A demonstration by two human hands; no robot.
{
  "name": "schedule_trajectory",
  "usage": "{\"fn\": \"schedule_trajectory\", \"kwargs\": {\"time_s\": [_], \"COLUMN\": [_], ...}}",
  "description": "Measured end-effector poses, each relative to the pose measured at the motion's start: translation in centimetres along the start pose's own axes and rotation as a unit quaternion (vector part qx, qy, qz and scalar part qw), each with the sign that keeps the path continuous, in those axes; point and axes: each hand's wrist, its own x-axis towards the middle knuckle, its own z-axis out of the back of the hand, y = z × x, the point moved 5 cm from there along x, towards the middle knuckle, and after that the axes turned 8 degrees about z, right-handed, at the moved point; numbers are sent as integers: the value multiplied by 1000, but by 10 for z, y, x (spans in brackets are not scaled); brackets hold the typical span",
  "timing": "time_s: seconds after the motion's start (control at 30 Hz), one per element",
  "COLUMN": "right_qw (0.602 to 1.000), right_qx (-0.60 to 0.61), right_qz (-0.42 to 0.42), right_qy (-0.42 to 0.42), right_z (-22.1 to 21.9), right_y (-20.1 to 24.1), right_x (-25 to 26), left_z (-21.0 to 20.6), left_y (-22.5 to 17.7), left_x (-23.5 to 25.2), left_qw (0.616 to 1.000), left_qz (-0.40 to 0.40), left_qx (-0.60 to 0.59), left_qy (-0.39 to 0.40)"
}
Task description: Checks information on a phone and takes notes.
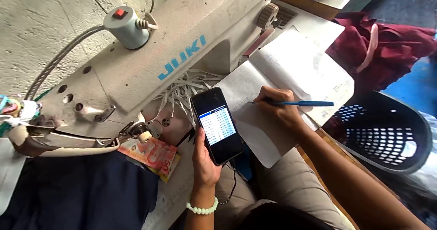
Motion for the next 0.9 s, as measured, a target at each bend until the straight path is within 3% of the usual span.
{"fn": "schedule_trajectory", "kwargs": {"time_s": [0.9], "right_qw": [997], "right_qx": [-71], "right_qz": [4], "right_qy": [-30], "right_z": [-2], "right_y": [6], "right_x": [1], "left_z": [1], "left_y": [1], "left_x": [1], "left_qw": [1000], "left_qz": [8], "left_qx": [2], "left_qy": [-5]}}
